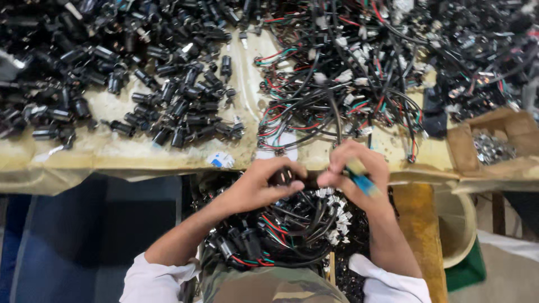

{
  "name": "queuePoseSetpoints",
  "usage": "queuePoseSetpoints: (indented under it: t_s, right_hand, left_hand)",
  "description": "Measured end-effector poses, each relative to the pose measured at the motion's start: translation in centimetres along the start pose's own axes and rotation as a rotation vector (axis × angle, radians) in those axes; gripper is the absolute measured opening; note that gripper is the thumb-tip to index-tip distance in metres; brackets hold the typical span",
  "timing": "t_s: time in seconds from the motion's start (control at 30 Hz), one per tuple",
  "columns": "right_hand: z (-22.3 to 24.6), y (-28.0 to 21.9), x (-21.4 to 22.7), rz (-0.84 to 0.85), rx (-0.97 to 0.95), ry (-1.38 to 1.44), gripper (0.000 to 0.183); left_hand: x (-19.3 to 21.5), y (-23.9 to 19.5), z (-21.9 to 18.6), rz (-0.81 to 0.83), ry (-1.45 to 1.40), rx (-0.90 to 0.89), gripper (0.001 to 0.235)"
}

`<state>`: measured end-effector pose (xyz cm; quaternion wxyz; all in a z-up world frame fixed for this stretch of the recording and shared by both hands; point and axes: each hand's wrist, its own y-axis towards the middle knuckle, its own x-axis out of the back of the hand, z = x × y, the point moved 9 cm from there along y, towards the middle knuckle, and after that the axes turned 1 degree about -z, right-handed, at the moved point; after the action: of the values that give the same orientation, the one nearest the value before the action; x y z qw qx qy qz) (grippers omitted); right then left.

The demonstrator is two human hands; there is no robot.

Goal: The person repeatedly picks up black cylindrical components and wire harnesses from a table, uses a blue-handled tool to strip or crimp wire ends, and places the components back into piles. The process is continuous and repetitive throughout the clip.

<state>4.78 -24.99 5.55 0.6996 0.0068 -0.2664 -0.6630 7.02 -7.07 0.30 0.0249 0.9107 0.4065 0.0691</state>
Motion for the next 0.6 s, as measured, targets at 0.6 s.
queuePoseSetpoints:
  t_s: [0.6]
  right_hand:
    - [5.4,-1.3,-4.5,0.119,0.236,0.204,0.034]
  left_hand:
    - [-2.8,-3.0,-4.4,-0.158,0.636,-0.159,0.03]
